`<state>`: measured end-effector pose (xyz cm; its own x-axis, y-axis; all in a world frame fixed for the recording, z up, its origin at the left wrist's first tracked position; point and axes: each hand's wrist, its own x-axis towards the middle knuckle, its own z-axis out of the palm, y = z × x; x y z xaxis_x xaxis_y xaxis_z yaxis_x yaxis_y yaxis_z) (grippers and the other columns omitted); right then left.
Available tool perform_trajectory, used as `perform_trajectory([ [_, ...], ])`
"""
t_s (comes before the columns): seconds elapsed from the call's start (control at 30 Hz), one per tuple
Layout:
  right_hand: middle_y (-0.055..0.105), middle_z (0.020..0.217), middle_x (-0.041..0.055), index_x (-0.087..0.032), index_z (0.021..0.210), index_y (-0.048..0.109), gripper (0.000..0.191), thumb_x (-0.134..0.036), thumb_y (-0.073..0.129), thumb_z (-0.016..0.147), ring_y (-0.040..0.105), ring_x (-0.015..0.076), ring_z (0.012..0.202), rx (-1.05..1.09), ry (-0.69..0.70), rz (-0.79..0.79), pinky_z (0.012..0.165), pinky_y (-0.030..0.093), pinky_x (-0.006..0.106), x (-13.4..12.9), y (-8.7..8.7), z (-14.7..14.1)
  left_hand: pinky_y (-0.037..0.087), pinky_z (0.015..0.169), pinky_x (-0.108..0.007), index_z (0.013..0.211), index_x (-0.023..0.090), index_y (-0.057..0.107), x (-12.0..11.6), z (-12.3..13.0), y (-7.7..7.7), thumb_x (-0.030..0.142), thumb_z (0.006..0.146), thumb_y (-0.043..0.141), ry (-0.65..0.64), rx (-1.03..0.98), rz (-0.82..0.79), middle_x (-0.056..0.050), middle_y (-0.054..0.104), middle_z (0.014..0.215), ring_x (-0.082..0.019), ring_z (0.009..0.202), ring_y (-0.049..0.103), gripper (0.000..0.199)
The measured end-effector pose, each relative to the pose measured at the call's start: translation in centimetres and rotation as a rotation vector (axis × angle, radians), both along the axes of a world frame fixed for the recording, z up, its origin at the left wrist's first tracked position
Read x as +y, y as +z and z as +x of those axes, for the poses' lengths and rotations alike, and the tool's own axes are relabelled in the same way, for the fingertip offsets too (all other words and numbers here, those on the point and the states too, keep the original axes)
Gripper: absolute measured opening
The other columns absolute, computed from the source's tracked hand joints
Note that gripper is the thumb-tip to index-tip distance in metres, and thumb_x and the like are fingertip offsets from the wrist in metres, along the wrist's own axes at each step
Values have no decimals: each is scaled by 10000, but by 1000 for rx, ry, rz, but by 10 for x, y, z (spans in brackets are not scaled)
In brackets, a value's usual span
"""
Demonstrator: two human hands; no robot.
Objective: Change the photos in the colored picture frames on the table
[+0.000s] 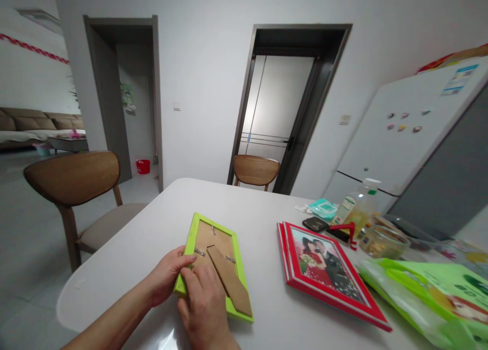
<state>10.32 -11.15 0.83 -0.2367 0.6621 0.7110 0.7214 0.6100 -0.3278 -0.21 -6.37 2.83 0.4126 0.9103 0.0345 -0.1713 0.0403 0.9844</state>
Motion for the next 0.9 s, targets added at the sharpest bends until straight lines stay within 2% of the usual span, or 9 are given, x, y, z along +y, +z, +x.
perform_trajectory([
  [0.13, 571, 793, 80, -174, 981, 539, 475, -56, 466, 527, 501, 228, 729, -149, 28, -67, 604, 439, 361, -5, -32, -12, 457, 698, -305, 991, 92, 468, 2, -16, -32, 177, 612, 499, 117, 129, 34, -110, 602, 881, -212, 766, 580, 389],
  [0.23, 566, 773, 73, -188, 931, 559, 418, -63, 472, 542, 493, 222, 702, -200, 32, -94, 586, 429, 354, -11, -45, -19, 429, 762, -296, 1087, 125, 417, 2, -25, -44, 118, 585, 474, 210, 260, 103, -86, 581, 959, -205, 849, 552, 505],
  [0.33, 574, 775, 60, -204, 892, 572, 369, -75, 486, 558, 501, 211, 708, -193, 75, -161, 590, 432, 334, -16, -45, -20, 313, 906, -332, 1181, 141, 367, -1, -31, -50, 110, 574, 491, 321, 426, 184, -89, 514, 1081, -233, 1023, 449, 620],
  [0.47, 601, 867, 53, -209, 921, 571, 294, -141, 497, 644, 534, 180, 790, -104, 200, -242, 681, 456, 295, -10, -23, 11, 198, 983, -298, 1208, 106, 370, -9, -35, -55, 111, 549, 500, 365, 581, 278, -100, 431, 1186, -228, 1128, 339, 672],
  [0.53, 588, 958, 82, -185, 949, 569, 268, -169, 443, 714, 530, 181, 882, -60, 17, -287, 774, 439, 314, 2, -12, 39, 208, 983, -272, 1232, 95, 343, -12, -35, -58, 121, 575, 480, 353, 670, 353, -96, 414, 1212, -210, 1135, 337, 671],
  [0.57, 578, 985, 97, -171, 935, 580, 264, -165, 439, 713, 523, 193, 911, -58, -117, -333, 812, 422, 339, 10, -9, 53, 215, 982, -268, 1242, 89, 328, -13, -35, -59, 129, 593, 470, 348, 717, 389, -96, 407, 1222, -205, 1137, 337, 665],
  [0.63, 565, 1019, 127, -145, 895, 611, 270, -151, 480, 659, 509, 232, 956, -139, -260, -435, 855, 392, 376, 24, -8, 75, 230, 979, -272, 1252, 81, 313, -14, -35, -60, 153, 616, 475, 345, 792, 441, -99, 398, 1236, -208, 1137, 339, 661],
  [0.73, 527, 1086, 144, -133, 878, 631, 283, -129, 461, 652, 500, 239, 988, -225, -328, -521, 872, 379, 353, 37, -19, 86, 247, 973, -285, 1251, 87, 322, -14, -35, -59, 196, 618, 516, 342, 826, 457, -97, 399, 1241, -222, 1131, 347, 671],
  [0.9, 564, 976, 113, -162, 819, 644, 268, -153, 392, 728, 552, 198, 851, -231, -383, -463, 766, 427, 300, 43, -32, 79, 245, 976, -277, 1244, 86, 335, -13, -36, -58, 193, 623, 511, 325, 831, 470, -93, 405, 1239, -216, 1127, 354, 653],
])
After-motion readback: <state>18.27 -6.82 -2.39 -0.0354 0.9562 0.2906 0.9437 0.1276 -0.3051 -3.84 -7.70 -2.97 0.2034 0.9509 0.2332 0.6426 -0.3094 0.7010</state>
